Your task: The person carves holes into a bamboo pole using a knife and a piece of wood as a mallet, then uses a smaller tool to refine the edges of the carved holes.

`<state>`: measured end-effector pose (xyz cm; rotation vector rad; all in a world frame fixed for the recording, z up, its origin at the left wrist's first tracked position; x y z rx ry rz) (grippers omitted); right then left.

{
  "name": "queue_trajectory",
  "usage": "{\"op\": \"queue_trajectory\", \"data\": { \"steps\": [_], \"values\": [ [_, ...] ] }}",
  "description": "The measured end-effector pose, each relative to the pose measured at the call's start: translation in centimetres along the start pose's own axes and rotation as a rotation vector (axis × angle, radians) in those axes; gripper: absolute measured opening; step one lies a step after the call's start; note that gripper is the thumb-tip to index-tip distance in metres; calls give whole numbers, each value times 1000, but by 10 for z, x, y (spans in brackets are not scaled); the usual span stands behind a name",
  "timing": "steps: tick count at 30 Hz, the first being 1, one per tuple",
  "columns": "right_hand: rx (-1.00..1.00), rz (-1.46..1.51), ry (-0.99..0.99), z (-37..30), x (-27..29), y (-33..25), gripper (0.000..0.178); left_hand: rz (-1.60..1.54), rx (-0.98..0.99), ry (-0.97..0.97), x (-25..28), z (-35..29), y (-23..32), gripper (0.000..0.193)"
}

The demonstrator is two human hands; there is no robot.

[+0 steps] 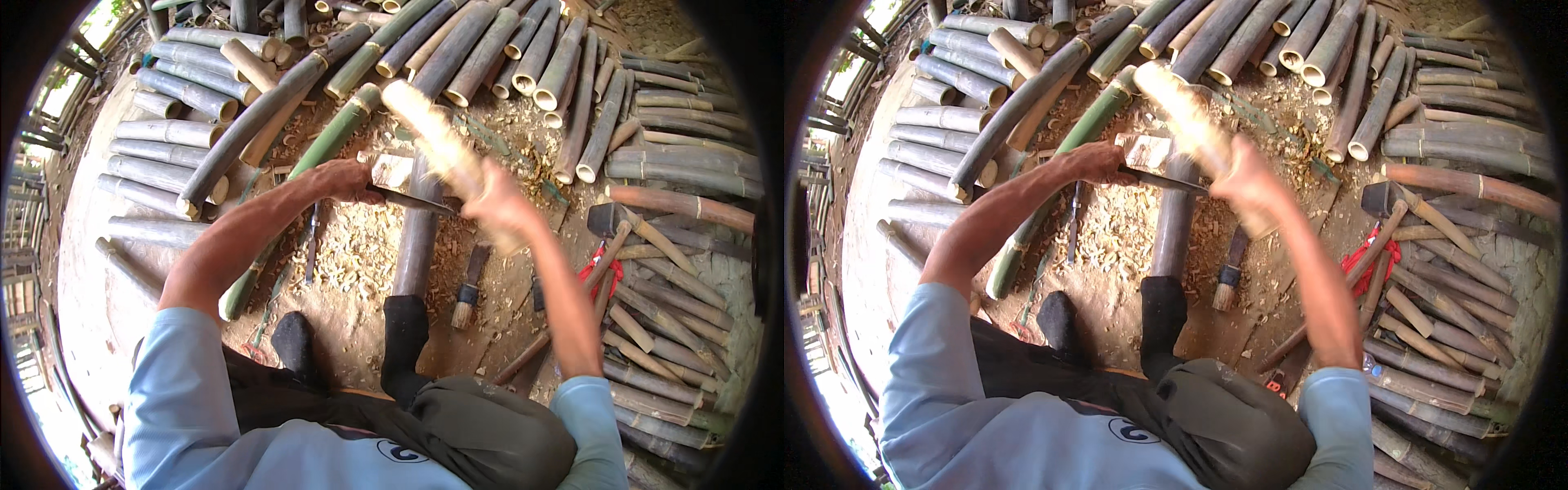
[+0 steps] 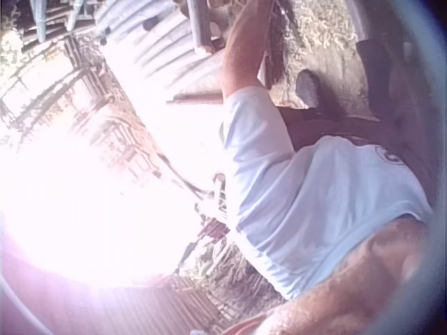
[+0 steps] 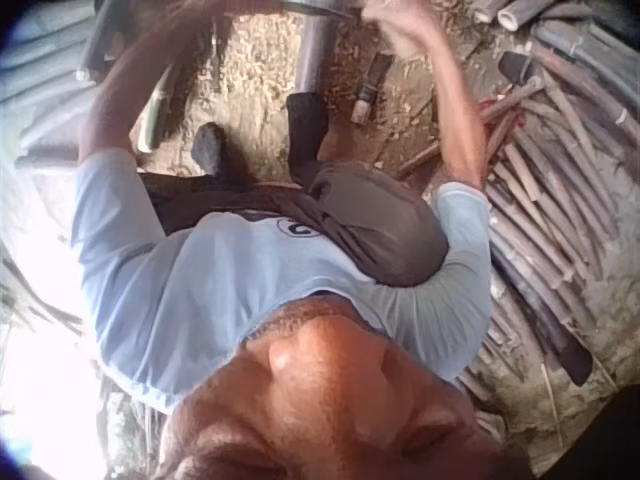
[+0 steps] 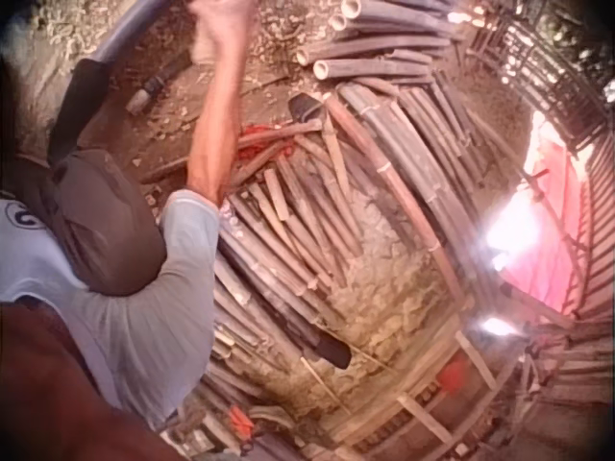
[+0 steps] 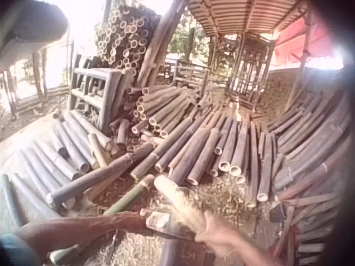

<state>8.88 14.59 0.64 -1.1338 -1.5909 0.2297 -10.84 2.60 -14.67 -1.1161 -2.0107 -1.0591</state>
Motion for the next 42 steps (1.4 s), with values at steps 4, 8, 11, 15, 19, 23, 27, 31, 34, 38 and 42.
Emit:
{"op": "queue_trajectory", "data": {
  "steps": [4,8,11,15,19,23,27,31,34,38,42],
  "values": [
    [277,1,289,-10,107,-51,83,-22,-42,-33,-2,-2,-3,63],
    [737,105,1011,-51,122,-48,71,-30,-84,-38,2,-2,8,64],
    [644,-23,808,-21,29,3,78,-23,-125,-41,7,-1,20,63],
    [-144,-16,-156,-10,-9,28,95,-192,235,-518,-20,6,-7,54],
    [196,104,393,-39,37,38,85,-119,198,-595,0,4,5,43],
    [268,721,558,-76,32,48,67,555,-73,40,69,18,62,30],
    [81,798,610,-111,1,86,43,417,-134,617,75,-24,65,29],
    [-76,858,631,-138,-31,110,33,105,32,462,11,-70,39,23],
    [-115,844,571,-143,-47,116,34,63,115,263,-38,-96,27,22],
    [-138,774,492,-145,-55,116,39,30,139,246,-58,-109,23,25],
    [-77,702,488,-142,-53,113,48,25,150,251,-63,-108,21,23]
  ]
}}
Point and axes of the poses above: each hand's wrist, its own z-axis towards the middle knuckle, its own x-axis out of the back of the hand, y = z × x, the point moved 7 cm from there along z, towards the middle knuckle, and after that the axes turned 15 degrees about x, right-handed, at the moved point
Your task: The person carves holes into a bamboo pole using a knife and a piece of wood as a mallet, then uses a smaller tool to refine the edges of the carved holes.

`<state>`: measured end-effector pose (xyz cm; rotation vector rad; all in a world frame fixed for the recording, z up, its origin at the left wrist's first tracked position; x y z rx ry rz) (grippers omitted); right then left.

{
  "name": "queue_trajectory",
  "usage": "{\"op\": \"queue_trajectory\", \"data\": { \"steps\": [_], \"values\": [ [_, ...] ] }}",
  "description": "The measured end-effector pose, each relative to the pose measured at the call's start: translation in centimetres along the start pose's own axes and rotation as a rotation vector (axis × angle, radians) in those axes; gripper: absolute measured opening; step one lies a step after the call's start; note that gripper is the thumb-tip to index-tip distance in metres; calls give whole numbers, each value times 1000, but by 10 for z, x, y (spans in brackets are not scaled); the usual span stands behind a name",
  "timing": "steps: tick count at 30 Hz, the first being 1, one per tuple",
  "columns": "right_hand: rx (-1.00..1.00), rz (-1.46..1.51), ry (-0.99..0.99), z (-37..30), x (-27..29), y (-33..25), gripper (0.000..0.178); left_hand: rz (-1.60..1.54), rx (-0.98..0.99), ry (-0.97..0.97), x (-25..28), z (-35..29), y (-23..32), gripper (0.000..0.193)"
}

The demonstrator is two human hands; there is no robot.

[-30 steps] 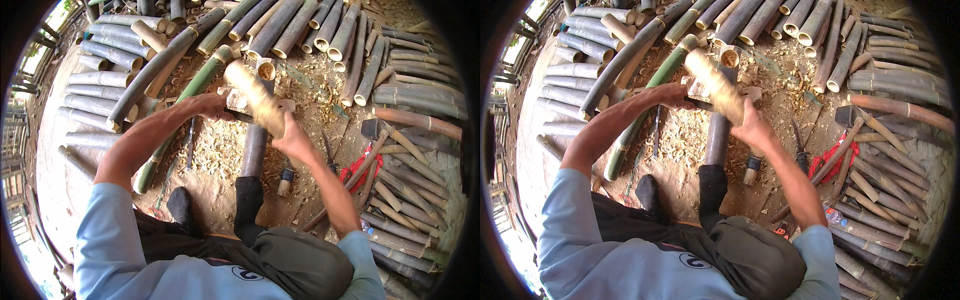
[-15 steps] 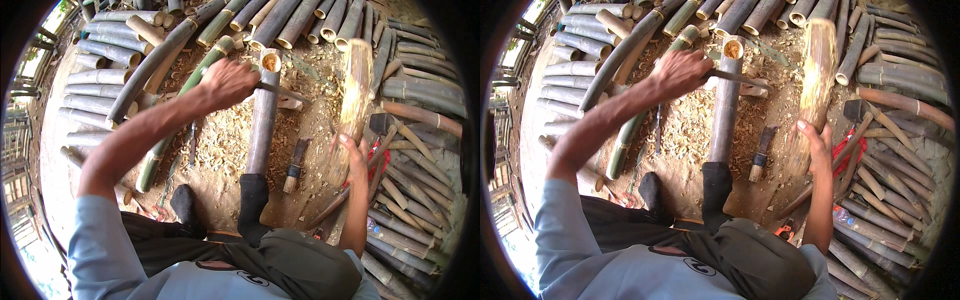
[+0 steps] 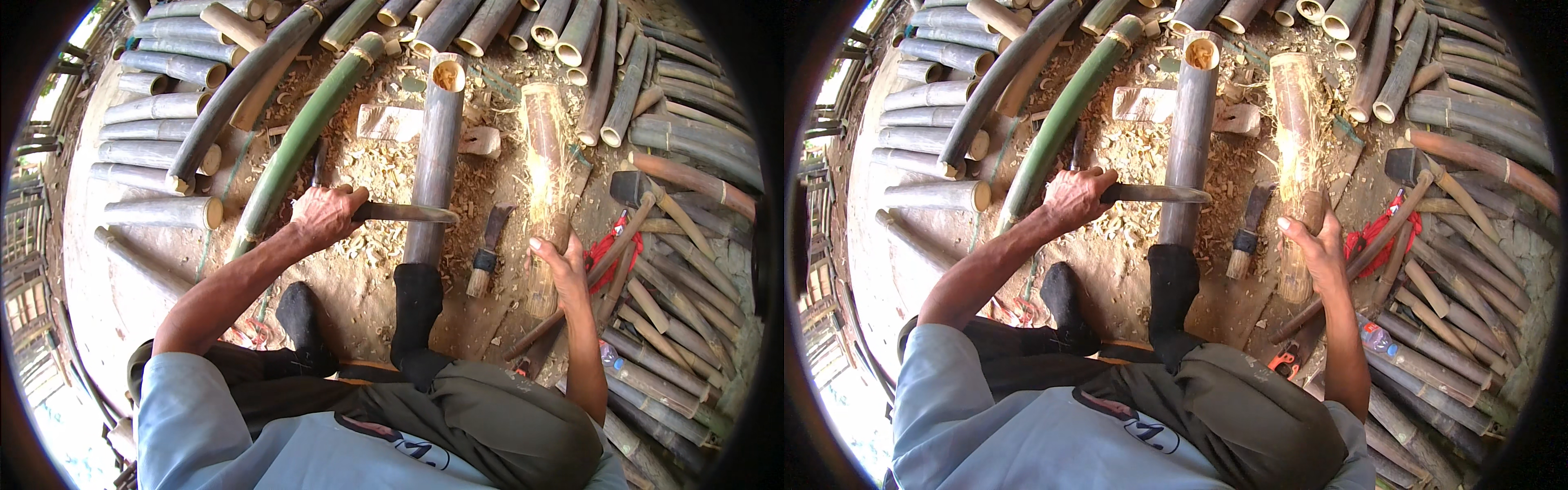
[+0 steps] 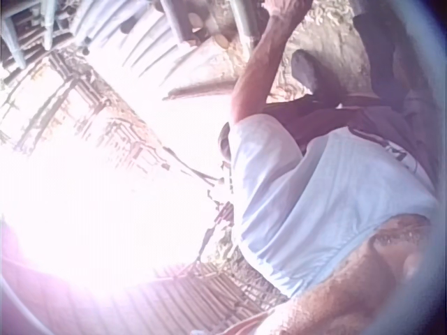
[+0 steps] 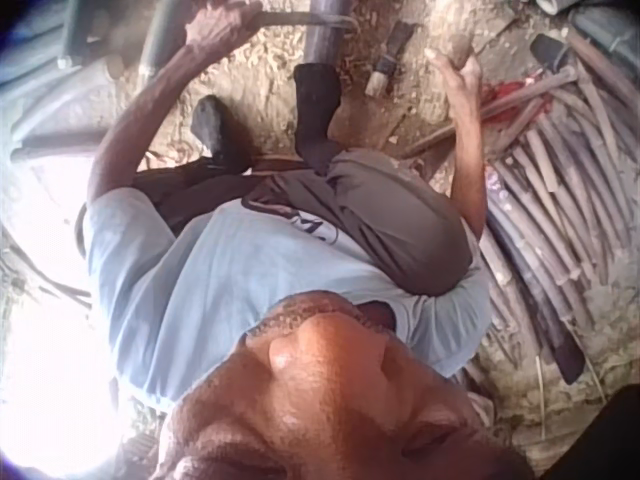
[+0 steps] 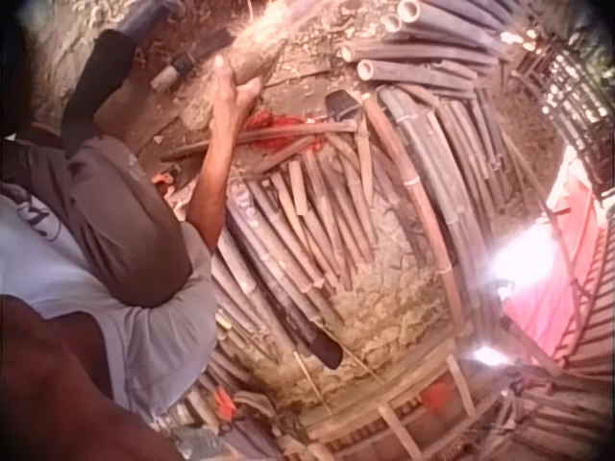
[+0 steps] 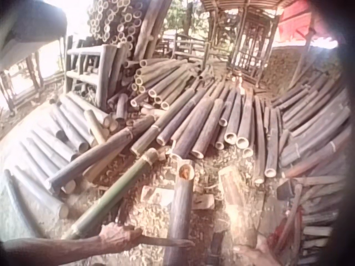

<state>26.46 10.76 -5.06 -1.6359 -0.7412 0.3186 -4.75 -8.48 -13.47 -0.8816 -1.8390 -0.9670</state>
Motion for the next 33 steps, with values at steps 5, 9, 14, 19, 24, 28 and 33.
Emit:
{"op": "queue_trajectory", "data": {
  "steps": [5,9,14,19,24,28,33],
  "values": [
    [123,-136,-74,3,0,-4,56,24,0,10,-7,3,1,18],
    [302,-645,-273,4,-35,-46,65,105,34,-34,-12,4,-8,10],
    [1358,-1131,-706,17,-58,-47,61,81,26,-114,-9,16,3,5],
    [1230,-1254,-909,42,-84,-34,51,153,-11,-29,-3,11,-3,15],
    [1228,-1226,-908,65,-66,-29,28,123,42,-129,4,14,11,12],
    [1243,-1105,-950,24,-84,-36,36,191,43,-119,1,10,6,13],
    [1265,-1285,-955,52,-73,-30,31,146,55,-145,-5,13,4,13]
  ]
}}
Point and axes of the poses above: each hand's wrist, its own z-axis towards the middle knuckle, its own x-axis out of the back of the hand, y = z × x, the point moved 7 cm from there along z, towards the middle knuckle, and after that the axes turned 15 degrees about x, right-handed, at the moved point
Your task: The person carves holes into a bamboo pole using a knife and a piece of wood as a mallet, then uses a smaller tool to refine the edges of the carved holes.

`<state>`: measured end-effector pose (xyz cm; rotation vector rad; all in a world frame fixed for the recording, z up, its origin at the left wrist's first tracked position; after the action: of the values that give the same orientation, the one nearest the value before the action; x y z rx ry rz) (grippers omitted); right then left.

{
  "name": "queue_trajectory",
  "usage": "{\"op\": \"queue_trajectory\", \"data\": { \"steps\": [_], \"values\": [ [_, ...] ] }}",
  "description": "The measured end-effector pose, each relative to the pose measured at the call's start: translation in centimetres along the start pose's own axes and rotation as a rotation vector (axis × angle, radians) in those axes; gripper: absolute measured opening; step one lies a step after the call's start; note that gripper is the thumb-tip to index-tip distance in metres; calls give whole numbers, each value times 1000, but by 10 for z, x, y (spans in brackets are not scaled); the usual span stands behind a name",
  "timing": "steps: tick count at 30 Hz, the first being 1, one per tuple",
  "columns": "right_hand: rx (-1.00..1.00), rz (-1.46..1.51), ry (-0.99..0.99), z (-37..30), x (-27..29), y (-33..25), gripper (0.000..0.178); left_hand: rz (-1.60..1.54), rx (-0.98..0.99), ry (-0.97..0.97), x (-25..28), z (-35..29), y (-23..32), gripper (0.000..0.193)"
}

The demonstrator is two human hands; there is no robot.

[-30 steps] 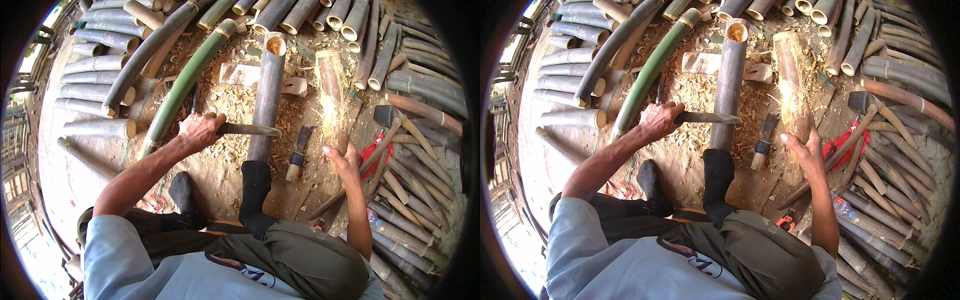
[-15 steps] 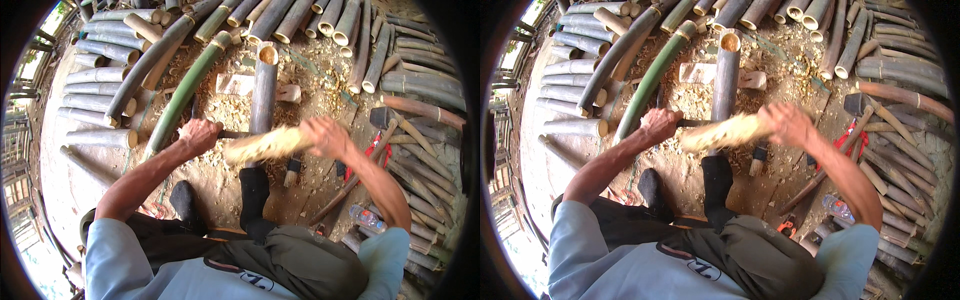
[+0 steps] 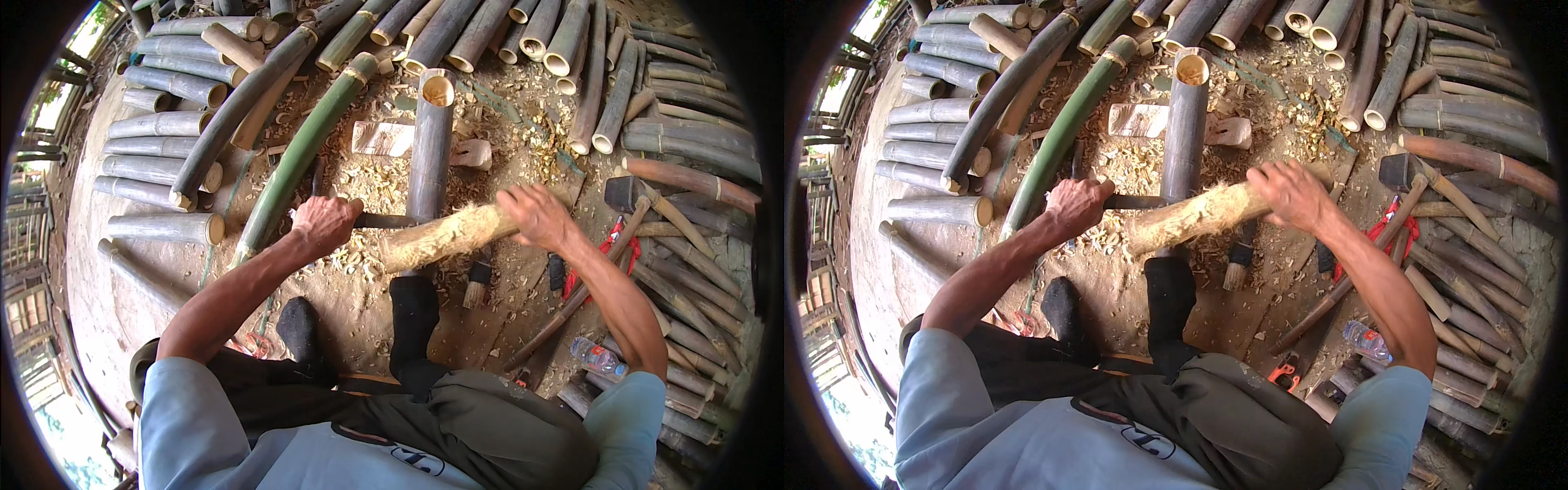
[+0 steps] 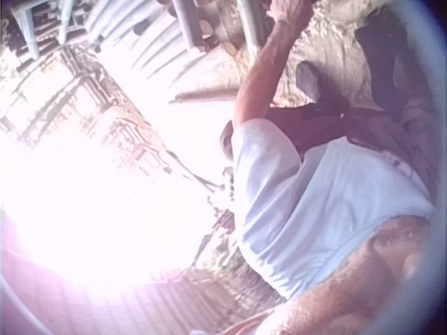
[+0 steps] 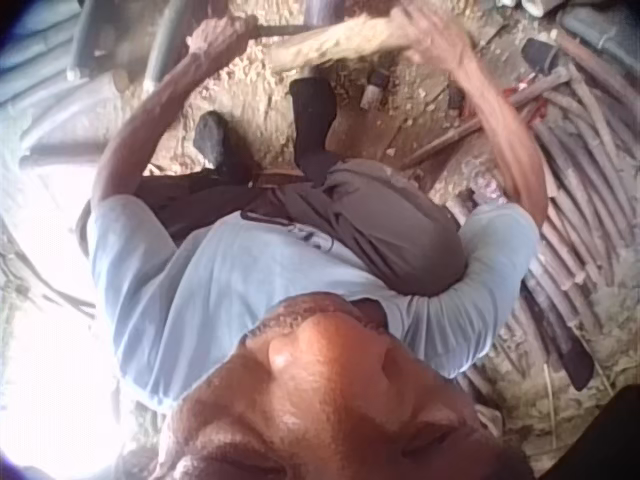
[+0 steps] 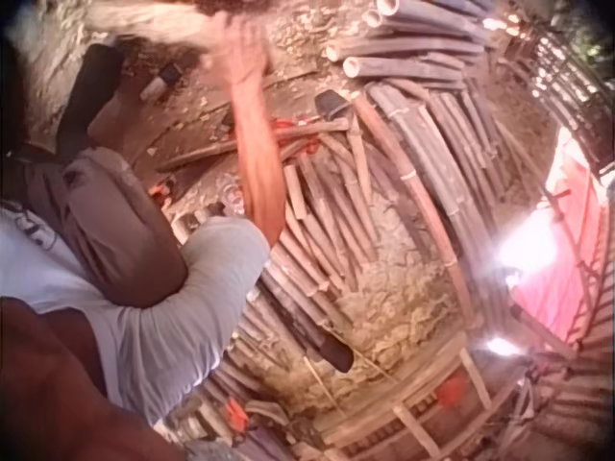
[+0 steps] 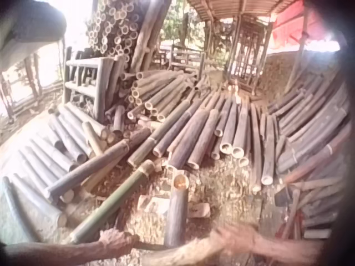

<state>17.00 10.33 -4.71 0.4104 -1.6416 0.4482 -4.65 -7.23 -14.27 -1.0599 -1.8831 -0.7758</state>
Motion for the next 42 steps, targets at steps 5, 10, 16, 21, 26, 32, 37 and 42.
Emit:
{"op": "queue_trajectory", "data": {
  "steps": [5,10,16,21,26,32,37,42],
  "values": [
    [77,78,241,16,12,-27,20,44,-4,31,7,-1,-2,13],
    [-253,46,-148,5,-6,-13,41,44,-2,46,-1,-1,-4,14],
    [-66,-19,42,0,0,7,23,-16,-16,83,0,7,-1,11],
    [266,139,321,29,34,-59,36,49,18,58,3,2,-6,9],
    [-293,136,-369,10,-23,5,36,33,45,41,-7,13,-12,9],
    [40,-3,196,2,-3,-3,23,-5,-15,120,-6,15,0,9],
    [-8,226,-60,25,-5,-47,22,17,-2,83,6,4,-2,11],
    [-258,37,-113,-8,-25,26,38,-42,-20,188,-5,14,-5,7]
  ]
}}
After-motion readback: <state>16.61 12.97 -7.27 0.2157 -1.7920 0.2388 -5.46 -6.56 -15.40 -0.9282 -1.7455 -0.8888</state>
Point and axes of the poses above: each hand's wrist, its own z-axis towards the middle knuckle, its own x-axis out of the back of the hand, y = z × x, the point moved 7 cm from there along z, towards the middle knuckle, and after that the axes turned 15 degrees about x, right-handed, at the moved point
